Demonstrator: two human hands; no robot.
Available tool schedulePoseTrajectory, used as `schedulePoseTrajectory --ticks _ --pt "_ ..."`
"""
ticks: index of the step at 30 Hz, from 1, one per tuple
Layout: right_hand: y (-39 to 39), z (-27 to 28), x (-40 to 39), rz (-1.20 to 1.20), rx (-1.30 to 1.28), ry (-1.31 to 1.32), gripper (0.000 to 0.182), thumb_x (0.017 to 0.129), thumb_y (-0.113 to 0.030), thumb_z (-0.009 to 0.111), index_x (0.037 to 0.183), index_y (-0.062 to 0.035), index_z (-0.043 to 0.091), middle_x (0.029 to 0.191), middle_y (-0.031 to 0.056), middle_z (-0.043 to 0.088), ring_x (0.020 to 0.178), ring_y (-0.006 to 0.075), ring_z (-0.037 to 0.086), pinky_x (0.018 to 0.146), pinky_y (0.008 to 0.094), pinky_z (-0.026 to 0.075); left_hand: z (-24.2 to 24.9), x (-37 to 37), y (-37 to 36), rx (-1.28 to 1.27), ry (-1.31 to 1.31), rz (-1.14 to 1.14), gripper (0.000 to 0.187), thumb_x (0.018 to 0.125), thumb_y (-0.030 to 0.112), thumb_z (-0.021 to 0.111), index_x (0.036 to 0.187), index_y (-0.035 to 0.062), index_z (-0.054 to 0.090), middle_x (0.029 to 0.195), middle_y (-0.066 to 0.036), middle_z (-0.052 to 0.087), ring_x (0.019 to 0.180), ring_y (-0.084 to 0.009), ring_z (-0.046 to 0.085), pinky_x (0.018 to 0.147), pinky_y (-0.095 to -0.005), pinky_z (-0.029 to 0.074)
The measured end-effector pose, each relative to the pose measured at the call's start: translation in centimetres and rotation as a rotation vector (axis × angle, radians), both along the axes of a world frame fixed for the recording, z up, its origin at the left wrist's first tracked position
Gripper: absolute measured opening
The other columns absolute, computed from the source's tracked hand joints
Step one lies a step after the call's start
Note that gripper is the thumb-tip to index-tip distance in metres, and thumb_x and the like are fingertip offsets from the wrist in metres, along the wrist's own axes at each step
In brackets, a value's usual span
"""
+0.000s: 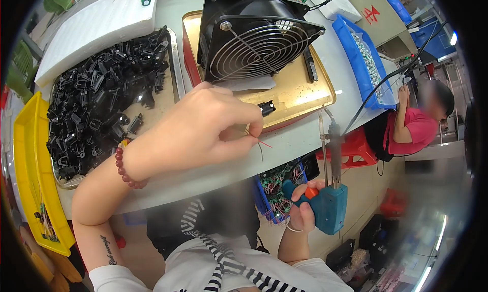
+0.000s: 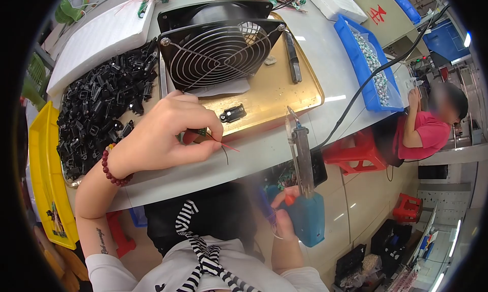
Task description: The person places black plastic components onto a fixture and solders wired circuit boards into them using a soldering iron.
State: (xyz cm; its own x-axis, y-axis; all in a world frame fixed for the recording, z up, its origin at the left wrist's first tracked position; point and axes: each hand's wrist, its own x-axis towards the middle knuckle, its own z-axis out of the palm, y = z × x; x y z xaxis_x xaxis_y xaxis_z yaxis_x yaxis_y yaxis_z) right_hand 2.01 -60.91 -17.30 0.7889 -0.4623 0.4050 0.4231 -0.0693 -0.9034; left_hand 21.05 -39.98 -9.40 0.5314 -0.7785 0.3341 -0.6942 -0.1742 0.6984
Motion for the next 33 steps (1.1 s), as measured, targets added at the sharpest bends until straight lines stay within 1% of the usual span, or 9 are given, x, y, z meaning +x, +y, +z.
schedulePoseTrajectory --ticks 3,10,12,15,19,22,25,28,33 --pt "-0.3 -0.2 -0.3 0.035 0.015 0.015 0.051 0.069 -0.009 0.06 0.115 0.0054 0.042 0.103 0.0167 0.048 0.06 0.02 0.052 0.054 0.0274 0.041 -0.3 0.0 -0.1 -0.023 -0.035 0.042 0.006 0.072 0.011 0.064 0.072 0.0061 0.06 0.059 -0.002 0.055 0.053 -0.0174 0.05 0.061 -0.0294 0.041" --pt "-0.4 -0.6 -0.3 0.039 0.001 0.01 0.053 0.069 -0.009 0.061 0.117 0.0053 0.043 0.105 0.0166 0.049 0.061 0.0204 0.053 0.056 0.0277 0.041 -0.1 -0.7 -0.4 -0.049 0.128 0.179 0.008 0.071 0.011 0.062 0.071 0.0042 0.057 0.061 -0.008 0.056 0.055 -0.0209 0.056 0.06 -0.0296 0.042" --pt "-0.4 -0.3 -0.2 0.056 0.016 0.013 0.053 0.069 -0.009 0.061 0.117 0.0053 0.043 0.104 0.0167 0.049 0.06 0.0205 0.053 0.055 0.0274 0.042 -0.2 -0.8 -0.7 -0.1 0.086 0.222 0.008 0.07 0.011 0.062 0.07 0.0042 0.057 0.062 -0.008 0.058 0.056 -0.0212 0.057 0.058 -0.0297 0.042" --pt "-0.1 0.2 0.0 0.035 0.032 0.05 0.054 0.068 -0.01 0.061 0.117 0.0053 0.044 0.104 0.0171 0.05 0.06 0.0209 0.053 0.055 0.027 0.043 -0.8 -0.9 -1.4 -0.1 -0.21 0.325 0.007 0.07 0.009 0.062 0.071 0.0044 0.057 0.063 -0.007 0.059 0.055 -0.0218 0.057 0.055 -0.0296 0.04" --pt "0.0 0.2 -0.2 0.018 0.05 0.165 0.053 0.068 -0.01 0.062 0.116 0.0053 0.046 0.103 0.0174 0.052 0.06 0.0212 0.054 0.054 0.0272 0.044 -1.6 -0.6 -1.8 -0.138 -0.313 0.377 0.005 0.069 0.006 0.063 0.072 0.0053 0.058 0.063 -0.005 0.059 0.055 -0.0209 0.057 0.053 -0.0299 0.039" --pt "0.2 0.0 0.1 0.001 0.031 0.174 0.051 0.068 -0.011 0.064 0.114 0.0049 0.048 0.103 0.0172 0.054 0.061 0.0208 0.054 0.055 0.0274 0.044 -1.8 -0.5 -1.8 -0.123 -0.396 0.4 0.006 0.07 0.005 0.064 0.073 0.0059 0.059 0.064 -0.005 0.06 0.055 -0.02 0.056 0.053 -0.0298 0.039" --pt "0.3 0.8 0.3 0.006 0.062 0.258 0.051 0.064 -0.023 0.079 0.103 -0.0001 0.057 0.093 0.0101 0.058 0.062 0.0175 0.058 0.055 0.0263 0.046 -1.9 -0.4 -2.0 -0.082 -0.485 0.432 0.007 0.07 0.004 0.065 0.074 0.006 0.059 0.065 -0.004 0.06 0.054 -0.0193 0.056 0.052 -0.0297 0.039" --pt "0.7 1.2 0.2 -0.033 0.06 0.297 0.046 0.063 -0.024 0.08 0.094 0.0021 0.06 0.092 0.0112 0.058 0.06 0.0178 0.057 0.054 0.0265 0.046 -2.0 -0.4 -2.0 -0.052 -0.533 0.442 0.008 0.071 0.004 0.065 0.075 0.006 0.06 0.065 -0.004 0.06 0.053 -0.019 0.055 0.052 -0.0297 0.038" --pt "0.5 1.0 0.0 -0.049 0.05 0.328 0.049 0.06 -0.022 0.08 0.096 0.0042 0.06 0.09 0.0106 0.056 0.061 0.0185 0.057 0.053 0.0266 0.046 -2.1 -0.3 -2.2 -0.041 -0.623 0.449 0.009 0.07 0.005 0.067 0.075 0.0066 0.06 0.061 -0.002 0.056 0.052 -0.0182 0.053 0.051 -0.0298 0.037"
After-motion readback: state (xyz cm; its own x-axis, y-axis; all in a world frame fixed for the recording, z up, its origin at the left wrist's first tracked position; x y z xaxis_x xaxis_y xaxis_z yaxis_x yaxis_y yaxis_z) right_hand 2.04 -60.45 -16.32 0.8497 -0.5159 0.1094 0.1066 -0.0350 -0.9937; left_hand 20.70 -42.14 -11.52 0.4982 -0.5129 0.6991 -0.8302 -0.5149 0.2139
